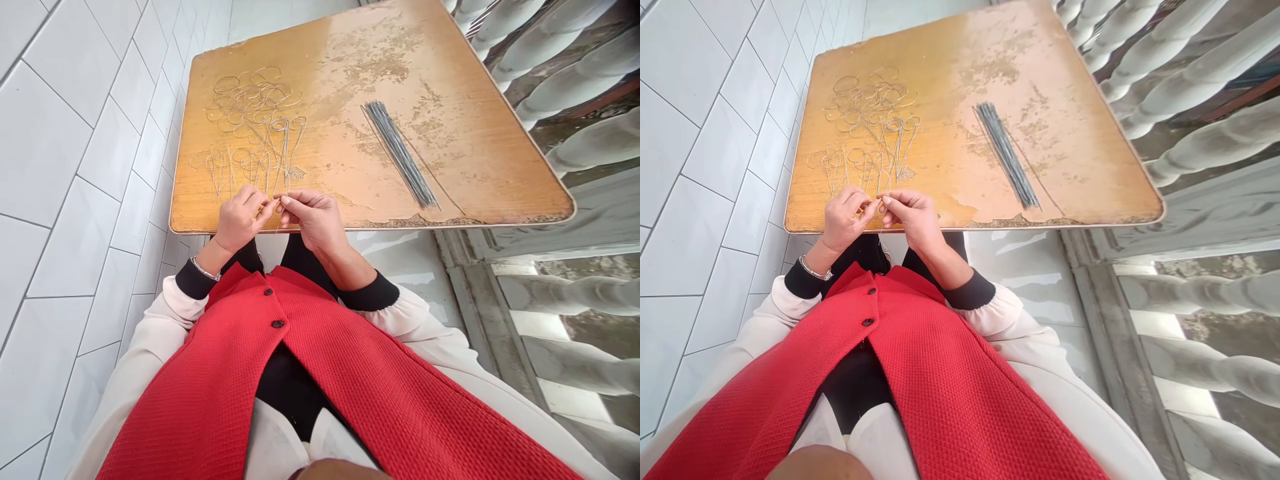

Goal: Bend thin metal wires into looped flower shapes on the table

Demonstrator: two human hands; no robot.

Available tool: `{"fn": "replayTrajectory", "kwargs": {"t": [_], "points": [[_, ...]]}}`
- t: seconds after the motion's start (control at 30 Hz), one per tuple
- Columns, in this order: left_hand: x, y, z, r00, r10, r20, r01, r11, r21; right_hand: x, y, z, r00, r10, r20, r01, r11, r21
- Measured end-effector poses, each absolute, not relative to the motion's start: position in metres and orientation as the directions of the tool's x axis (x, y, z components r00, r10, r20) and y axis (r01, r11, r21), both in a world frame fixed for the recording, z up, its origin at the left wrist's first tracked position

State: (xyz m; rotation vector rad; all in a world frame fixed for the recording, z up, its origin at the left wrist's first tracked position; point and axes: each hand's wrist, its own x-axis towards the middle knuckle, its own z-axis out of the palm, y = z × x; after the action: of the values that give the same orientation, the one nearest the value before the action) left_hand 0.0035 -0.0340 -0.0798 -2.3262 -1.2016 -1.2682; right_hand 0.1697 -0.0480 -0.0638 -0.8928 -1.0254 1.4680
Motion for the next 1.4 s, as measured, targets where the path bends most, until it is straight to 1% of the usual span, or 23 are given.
{"fn": "replayTrajectory", "kwargs": {"t": [0.13, 0.23, 0.3, 0.43, 0.63, 0.7, 0.8, 0.87, 0.93, 1.07, 1.3, 1.4], "points": [[0.008, -0.035, -0.08, 0.257, 0.49, 0.833, 0.758, -0.637, 0.141, 0.17, -0.048, -0.065, -0.138, 0.99, 0.001, -0.357, -0.048, -0.933], [0.009, -0.037, -0.082, 0.233, 0.533, 0.813, 0.75, -0.631, 0.199, 0.17, -0.049, -0.065, -0.149, 0.989, -0.003, -0.38, -0.06, -0.923], [0.008, -0.039, -0.084, 0.216, 0.618, 0.756, 0.734, -0.613, 0.291, 0.17, -0.049, -0.065, -0.154, 0.988, -0.006, -0.382, -0.065, -0.922], [0.001, -0.045, -0.085, 0.157, 0.787, 0.596, 0.653, -0.536, 0.535, 0.175, -0.047, -0.064, -0.147, 0.989, -0.023, -0.342, -0.072, -0.937], [-0.017, -0.042, -0.069, -0.014, 0.899, 0.438, 0.504, -0.372, 0.78, 0.182, -0.044, -0.058, -0.177, 0.982, -0.06, -0.328, -0.117, -0.937], [-0.017, -0.036, -0.062, -0.012, 0.933, 0.359, 0.403, -0.325, 0.856, 0.182, -0.045, -0.056, -0.204, 0.975, -0.087, -0.32, -0.15, -0.936], [-0.008, -0.032, -0.053, 0.049, 0.974, 0.219, 0.244, -0.225, 0.943, 0.181, -0.045, -0.055, -0.259, 0.96, -0.108, -0.308, -0.188, -0.932], [-0.001, -0.032, -0.05, 0.059, 0.99, 0.132, 0.178, -0.14, 0.974, 0.18, -0.046, -0.054, -0.264, 0.96, -0.091, -0.305, -0.173, -0.937], [0.003, -0.035, -0.048, 0.046, 0.995, 0.084, 0.131, -0.09, 0.987, 0.18, -0.046, -0.053, -0.25, 0.966, -0.062, -0.298, -0.138, -0.945], [0.001, -0.039, -0.048, 0.042, 0.997, 0.061, 0.059, -0.063, 0.996, 0.179, -0.046, -0.055, -0.219, 0.975, -0.016, -0.305, -0.084, -0.949], [0.005, -0.043, -0.051, 0.04, 0.999, 0.007, -0.03, -0.006, 1.0, 0.173, -0.051, -0.061, -0.158, 0.987, -0.027, -0.296, -0.073, -0.952], [0.01, -0.044, -0.055, 0.045, 0.999, 0.003, -0.058, -0.001, 0.998, 0.17, -0.052, -0.06, -0.136, 0.991, -0.011, -0.323, -0.054, -0.945]]}}
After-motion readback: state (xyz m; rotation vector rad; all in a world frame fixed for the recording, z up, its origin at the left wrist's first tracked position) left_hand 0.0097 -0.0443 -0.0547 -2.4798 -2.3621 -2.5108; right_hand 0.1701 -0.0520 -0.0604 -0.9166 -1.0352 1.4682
